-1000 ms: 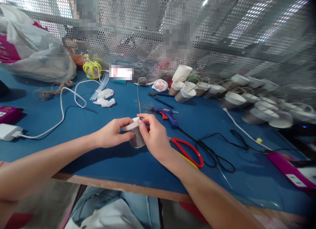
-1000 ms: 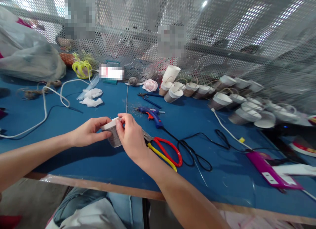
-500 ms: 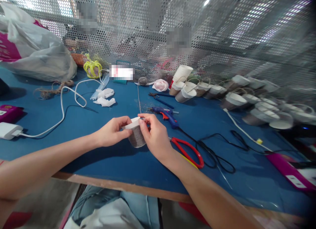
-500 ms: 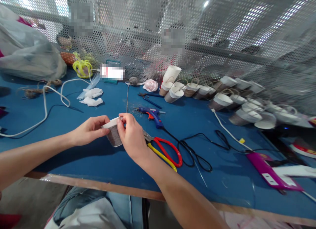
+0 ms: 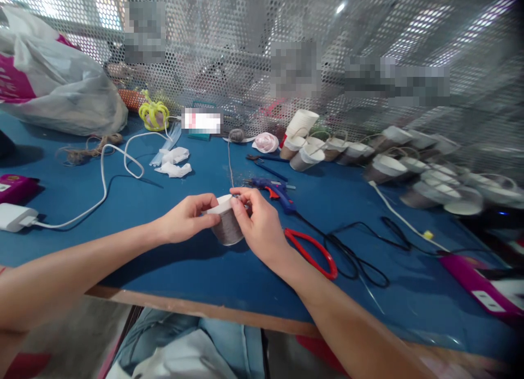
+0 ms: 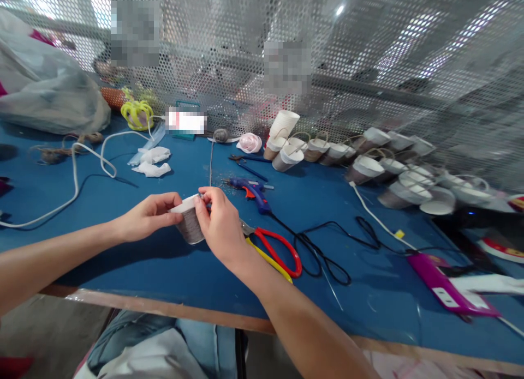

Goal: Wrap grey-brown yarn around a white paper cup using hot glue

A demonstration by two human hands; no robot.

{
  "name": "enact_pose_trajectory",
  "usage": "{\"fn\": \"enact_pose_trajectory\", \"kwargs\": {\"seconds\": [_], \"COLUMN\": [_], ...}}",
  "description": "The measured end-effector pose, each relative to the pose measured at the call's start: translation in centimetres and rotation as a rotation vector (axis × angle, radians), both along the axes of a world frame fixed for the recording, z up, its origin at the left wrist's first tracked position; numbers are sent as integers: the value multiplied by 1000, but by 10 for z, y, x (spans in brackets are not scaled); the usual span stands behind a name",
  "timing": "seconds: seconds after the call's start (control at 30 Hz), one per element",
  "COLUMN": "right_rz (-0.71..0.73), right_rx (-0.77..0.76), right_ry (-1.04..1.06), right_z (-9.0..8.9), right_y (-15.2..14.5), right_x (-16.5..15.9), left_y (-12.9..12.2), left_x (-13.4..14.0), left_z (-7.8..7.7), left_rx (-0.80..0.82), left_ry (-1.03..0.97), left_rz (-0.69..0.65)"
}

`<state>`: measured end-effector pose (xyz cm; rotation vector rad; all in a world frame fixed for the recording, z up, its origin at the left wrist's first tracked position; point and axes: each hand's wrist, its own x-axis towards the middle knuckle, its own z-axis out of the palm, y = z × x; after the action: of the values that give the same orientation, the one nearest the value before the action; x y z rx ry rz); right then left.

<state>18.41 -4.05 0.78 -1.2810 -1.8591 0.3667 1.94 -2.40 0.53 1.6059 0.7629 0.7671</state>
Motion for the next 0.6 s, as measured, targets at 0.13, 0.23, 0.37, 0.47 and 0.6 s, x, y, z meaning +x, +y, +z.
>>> {"fn": "enact_pose_trajectory", "kwargs": {"seconds": [0.13,0.23,0.37,0.47,0.6], "right_rz": [63,99,160,230,163], "right_rx": [-83,-146,-110,-96,-170], "right_ry": [166,255,213,73,-305], "right_z": [11,25,43,48,48], "right_y": [4,9,21,35,56], "right_x": [6,9,0,-10,-1], "left_y": [0,0,0,0,1], "left_x": [-1,-1,-1,-1,-2], "left_z": [0,1,1,0,-1], "left_rx": [-38,-69,-84,-71,-40], "left_ry": [-22,-47,-66,-59,-41], "left_rz": [-33,-46,-62,-55,-54]}}
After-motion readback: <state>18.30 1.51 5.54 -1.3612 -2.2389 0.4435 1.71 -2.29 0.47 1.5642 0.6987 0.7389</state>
